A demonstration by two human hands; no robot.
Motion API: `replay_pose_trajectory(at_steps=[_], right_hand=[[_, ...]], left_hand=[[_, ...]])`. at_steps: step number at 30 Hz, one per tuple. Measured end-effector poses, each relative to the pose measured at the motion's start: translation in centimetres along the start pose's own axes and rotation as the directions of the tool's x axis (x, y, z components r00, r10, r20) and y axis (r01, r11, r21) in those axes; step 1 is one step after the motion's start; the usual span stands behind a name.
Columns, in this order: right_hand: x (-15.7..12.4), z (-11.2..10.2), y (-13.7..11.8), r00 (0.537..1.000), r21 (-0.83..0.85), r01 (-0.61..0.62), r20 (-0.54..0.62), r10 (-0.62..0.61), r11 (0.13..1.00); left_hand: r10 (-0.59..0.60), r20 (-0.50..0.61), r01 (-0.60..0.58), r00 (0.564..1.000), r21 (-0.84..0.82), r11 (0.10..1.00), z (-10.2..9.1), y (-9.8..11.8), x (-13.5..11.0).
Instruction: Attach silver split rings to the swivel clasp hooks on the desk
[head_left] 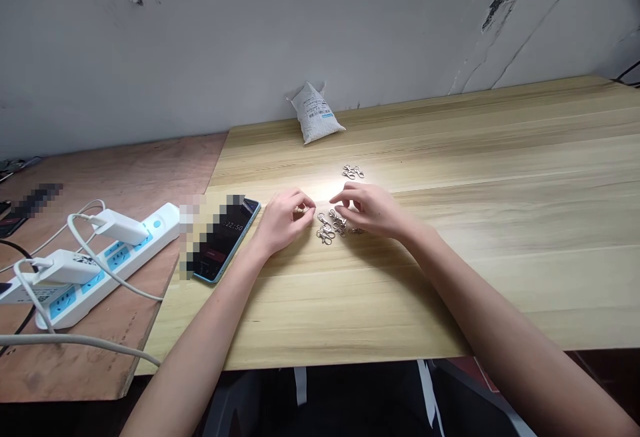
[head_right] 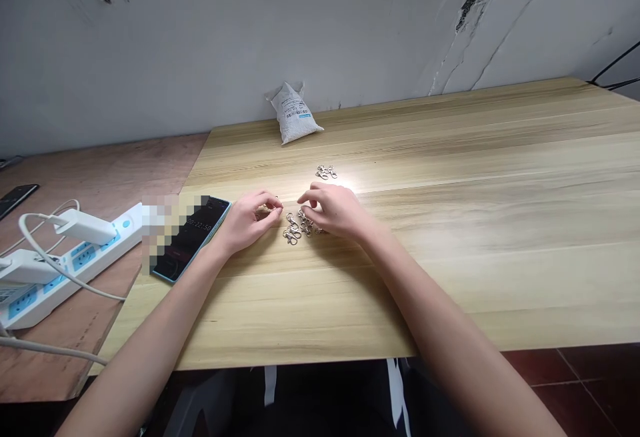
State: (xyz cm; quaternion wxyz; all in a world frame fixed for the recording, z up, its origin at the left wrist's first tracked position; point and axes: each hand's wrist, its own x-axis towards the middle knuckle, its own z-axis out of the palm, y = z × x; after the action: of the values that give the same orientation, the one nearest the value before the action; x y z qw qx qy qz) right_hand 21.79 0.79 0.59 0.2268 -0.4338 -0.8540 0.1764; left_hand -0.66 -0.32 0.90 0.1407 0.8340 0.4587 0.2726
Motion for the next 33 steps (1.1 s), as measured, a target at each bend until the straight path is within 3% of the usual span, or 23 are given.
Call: replay_pose_trajectory(at_steps=[5,22,30,33], right_hand=[[-0.2,-0.1,-0.2,0.991,-0.042,-0.003,0.135,0.008,0.999],[-0.2,0.9,0.5,1.000,-0.181,0.019,0.024,-0.015,0.983],[0.1,0.6,-0.4,0.998,-0.367,0.028,0.056,-0.009,0.930],[0.4,0.7,-0.8,0.998,-0.365,-0.013,0.053,0.035,0.931]], left_hand=[[0.013,-0.016,-0.013,1.000,0.038,0.999,0.0,-0.2,0.0],[0.008,-0.011,-0.008,1.000,0.029,1.000,0.1,-0.3,0.0],[0.003,0.007,-0.003,1.000,0.032,0.999,0.1,0.0,0.1],[0.002,0.004,-0.002,1.000,0.021,1.000,0.0,0.1,0.1]])
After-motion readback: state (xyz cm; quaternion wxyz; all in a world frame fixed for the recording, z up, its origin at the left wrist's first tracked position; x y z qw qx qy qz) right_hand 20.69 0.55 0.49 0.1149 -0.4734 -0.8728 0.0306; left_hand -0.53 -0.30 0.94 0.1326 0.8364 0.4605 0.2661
